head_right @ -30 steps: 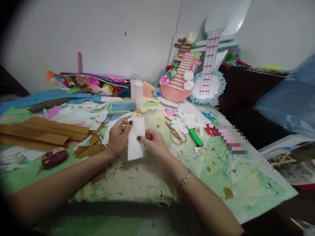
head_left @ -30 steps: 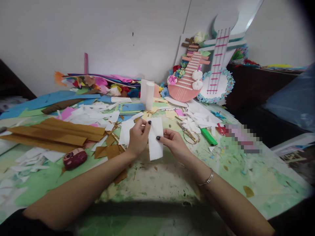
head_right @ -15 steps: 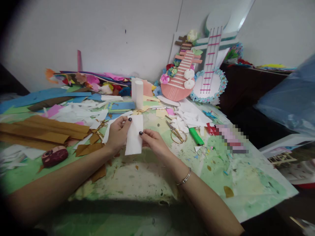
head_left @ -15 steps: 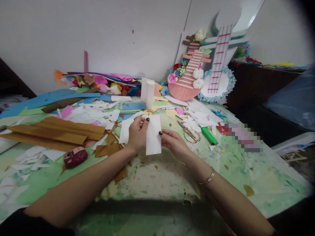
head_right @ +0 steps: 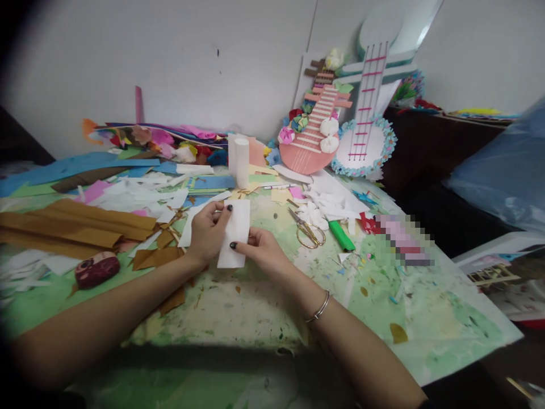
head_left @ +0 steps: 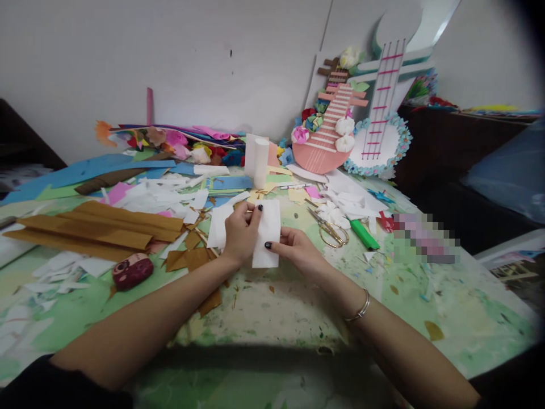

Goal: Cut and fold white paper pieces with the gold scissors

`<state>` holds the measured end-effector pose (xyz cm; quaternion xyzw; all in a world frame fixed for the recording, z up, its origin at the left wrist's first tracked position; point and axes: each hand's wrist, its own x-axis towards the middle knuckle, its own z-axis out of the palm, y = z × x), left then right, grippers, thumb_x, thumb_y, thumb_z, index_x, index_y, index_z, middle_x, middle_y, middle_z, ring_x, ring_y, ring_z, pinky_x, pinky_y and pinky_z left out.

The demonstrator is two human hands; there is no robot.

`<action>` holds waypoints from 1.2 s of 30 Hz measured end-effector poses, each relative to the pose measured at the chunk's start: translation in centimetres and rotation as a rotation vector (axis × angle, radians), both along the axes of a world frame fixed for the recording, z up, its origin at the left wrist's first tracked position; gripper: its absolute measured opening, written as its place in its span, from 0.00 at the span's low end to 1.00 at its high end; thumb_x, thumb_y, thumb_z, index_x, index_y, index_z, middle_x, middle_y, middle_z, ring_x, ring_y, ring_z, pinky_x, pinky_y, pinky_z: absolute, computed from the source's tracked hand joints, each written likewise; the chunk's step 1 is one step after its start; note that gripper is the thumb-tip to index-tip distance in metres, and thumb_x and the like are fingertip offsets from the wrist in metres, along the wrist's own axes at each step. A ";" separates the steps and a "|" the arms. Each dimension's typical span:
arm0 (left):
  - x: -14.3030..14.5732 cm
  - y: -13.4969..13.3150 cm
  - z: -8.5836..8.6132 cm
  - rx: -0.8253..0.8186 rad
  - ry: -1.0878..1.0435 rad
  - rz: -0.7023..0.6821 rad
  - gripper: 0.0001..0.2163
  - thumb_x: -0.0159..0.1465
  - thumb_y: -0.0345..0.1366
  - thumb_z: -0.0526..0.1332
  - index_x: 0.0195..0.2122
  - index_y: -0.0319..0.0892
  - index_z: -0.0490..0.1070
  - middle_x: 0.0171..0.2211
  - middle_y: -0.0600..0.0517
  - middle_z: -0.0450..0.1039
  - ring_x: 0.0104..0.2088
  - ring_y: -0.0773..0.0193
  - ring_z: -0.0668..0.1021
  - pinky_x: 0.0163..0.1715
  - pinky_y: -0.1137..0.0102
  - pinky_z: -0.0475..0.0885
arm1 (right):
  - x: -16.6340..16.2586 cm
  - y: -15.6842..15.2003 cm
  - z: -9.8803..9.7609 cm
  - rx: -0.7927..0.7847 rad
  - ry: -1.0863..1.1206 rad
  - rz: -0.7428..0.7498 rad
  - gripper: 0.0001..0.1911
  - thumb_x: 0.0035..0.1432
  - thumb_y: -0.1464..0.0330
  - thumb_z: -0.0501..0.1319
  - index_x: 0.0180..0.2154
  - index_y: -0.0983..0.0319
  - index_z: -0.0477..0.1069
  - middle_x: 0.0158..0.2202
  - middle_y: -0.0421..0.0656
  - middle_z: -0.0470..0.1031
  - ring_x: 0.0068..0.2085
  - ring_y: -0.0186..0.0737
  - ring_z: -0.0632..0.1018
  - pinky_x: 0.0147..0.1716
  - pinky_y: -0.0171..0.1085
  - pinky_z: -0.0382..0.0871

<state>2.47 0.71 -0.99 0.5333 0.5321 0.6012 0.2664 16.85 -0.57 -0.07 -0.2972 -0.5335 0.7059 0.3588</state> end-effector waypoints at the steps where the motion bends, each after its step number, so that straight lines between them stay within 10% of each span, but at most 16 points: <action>1: 0.0 0.0 0.1 -0.002 -0.005 -0.004 0.10 0.61 0.43 0.56 0.29 0.43 0.63 0.16 0.59 0.60 0.16 0.71 0.61 0.16 0.75 0.52 | 0.0 0.0 -0.1 0.003 -0.002 -0.014 0.17 0.43 0.65 0.70 0.36 0.65 0.74 0.32 0.44 0.78 0.32 0.37 0.77 0.36 0.38 0.71; 14: -0.2 0.2 0.3 0.041 -0.055 0.006 0.12 0.61 0.43 0.56 0.25 0.42 0.61 0.19 0.58 0.58 0.19 0.71 0.61 0.18 0.74 0.55 | 0.0 -0.1 0.0 0.017 -0.024 -0.013 0.14 0.46 0.63 0.68 0.33 0.65 0.75 0.29 0.43 0.77 0.29 0.36 0.75 0.30 0.36 0.70; 23: 0.9 -1.0 1.4 -0.106 -0.376 -0.304 0.12 0.57 0.44 0.61 0.29 0.40 0.65 0.24 0.55 0.65 0.23 0.69 0.66 0.22 0.74 0.60 | 0.2 0.1 -0.1 0.157 -0.052 -0.076 0.12 0.49 0.61 0.66 0.32 0.64 0.74 0.28 0.40 0.75 0.28 0.34 0.73 0.29 0.34 0.67; 36: 0.1 -0.4 0.0 0.093 -0.002 0.035 0.14 0.63 0.47 0.54 0.28 0.41 0.62 0.19 0.58 0.57 0.19 0.70 0.60 0.18 0.73 0.54 | 0.3 0.0 0.2 0.129 -0.115 -0.088 0.15 0.47 0.59 0.66 0.25 0.65 0.68 0.20 0.38 0.72 0.23 0.32 0.74 0.25 0.30 0.66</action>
